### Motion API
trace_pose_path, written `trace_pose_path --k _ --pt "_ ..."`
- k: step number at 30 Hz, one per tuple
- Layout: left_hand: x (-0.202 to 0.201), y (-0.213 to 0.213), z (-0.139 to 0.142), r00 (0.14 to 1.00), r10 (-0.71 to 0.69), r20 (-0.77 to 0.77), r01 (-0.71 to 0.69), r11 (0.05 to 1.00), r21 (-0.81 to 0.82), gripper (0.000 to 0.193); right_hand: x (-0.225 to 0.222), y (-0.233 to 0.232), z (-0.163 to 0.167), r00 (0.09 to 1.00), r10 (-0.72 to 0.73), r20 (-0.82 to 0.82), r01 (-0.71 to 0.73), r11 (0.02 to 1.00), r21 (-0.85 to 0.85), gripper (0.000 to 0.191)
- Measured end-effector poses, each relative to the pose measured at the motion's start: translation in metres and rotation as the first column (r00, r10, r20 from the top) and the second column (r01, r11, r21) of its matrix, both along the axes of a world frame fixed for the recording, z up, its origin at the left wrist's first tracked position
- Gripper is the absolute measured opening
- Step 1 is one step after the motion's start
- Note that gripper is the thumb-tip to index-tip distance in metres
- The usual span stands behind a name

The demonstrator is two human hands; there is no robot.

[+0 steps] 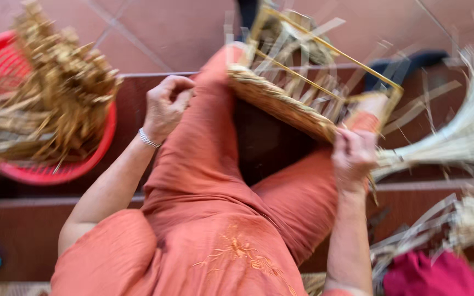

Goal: The person weaves dried palm leaves around a rectangular bamboo frame, interlacing strands by hand to form the basket's base. They repeatedly reach for additional palm leaves from a nearby red basket and continue the weaving pattern.

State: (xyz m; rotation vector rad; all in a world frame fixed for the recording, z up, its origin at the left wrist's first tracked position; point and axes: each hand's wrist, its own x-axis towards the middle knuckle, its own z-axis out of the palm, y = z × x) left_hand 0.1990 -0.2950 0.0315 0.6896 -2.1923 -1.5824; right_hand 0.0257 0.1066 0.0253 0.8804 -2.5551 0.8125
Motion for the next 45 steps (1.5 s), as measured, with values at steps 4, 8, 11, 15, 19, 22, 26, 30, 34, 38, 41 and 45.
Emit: trace_pose_path --k 4,8,11,15,19,22,26,30,34,38,41,45 --pt "0.045 -0.04 0.001 0.995 0.082 0.054 -0.066 0.965 -0.253 0.01 -0.018 0.007 -0.018 0.999 0.034 0.007 -0.034 0.999 -0.001 0.009" --pt "0.09 -0.075 0.005 0.976 0.206 0.067 -0.165 0.909 -0.382 0.009 -0.024 0.025 -0.035 0.989 -0.066 0.131 0.067 0.998 -0.008 0.014" --pt "0.123 -0.106 0.0 0.943 0.332 0.011 -0.276 0.804 -0.526 0.009 -0.027 0.035 -0.046 0.989 -0.081 0.127 0.08 0.997 0.014 0.01" --pt "0.165 -0.149 -0.008 0.853 0.518 0.068 -0.378 0.703 -0.602 0.009 -0.029 0.041 -0.051 0.993 -0.058 0.1 0.055 0.998 0.037 0.009" --pt "0.179 -0.162 -0.031 0.875 0.453 0.171 -0.158 0.602 -0.783 0.013 -0.029 0.04 -0.051 0.985 -0.074 0.156 0.073 0.997 0.014 0.01" --pt "0.17 -0.161 -0.049 0.872 0.447 0.198 -0.091 0.547 -0.832 0.018 -0.03 0.04 -0.049 0.981 -0.066 0.18 0.068 0.998 -0.004 0.011" --pt "0.16 -0.164 -0.049 0.852 0.494 0.174 -0.177 0.585 -0.792 0.012 -0.026 0.044 -0.046 0.98 -0.059 0.189 0.066 0.997 -0.035 0.011" --pt "0.153 -0.155 -0.011 0.902 0.431 -0.022 -0.295 0.578 -0.761 0.01 -0.015 0.035 -0.033 0.963 -0.082 0.258 0.133 0.973 -0.188 0.013" --pt "0.115 -0.113 0.041 0.966 0.252 -0.052 -0.258 0.943 -0.212 0.005 0.008 -0.001 -0.001 0.987 -0.067 0.146 0.114 0.933 -0.341 0.009" --pt "0.038 -0.022 0.067 0.987 -0.134 -0.087 0.119 0.981 -0.155 0.011 0.058 -0.05 0.03 0.879 0.106 0.464 0.129 0.886 -0.446 0.007" --pt "-0.008 0.062 0.071 0.927 -0.354 -0.126 0.366 0.927 0.084 0.022 0.098 -0.077 0.045 0.708 0.326 0.627 0.026 0.874 -0.484 0.024" --pt "-0.035 0.135 0.07 0.789 -0.546 -0.282 0.588 0.804 0.088 0.016 0.123 -0.088 0.052 0.569 0.499 0.654 0.361 0.562 -0.744 0.024"
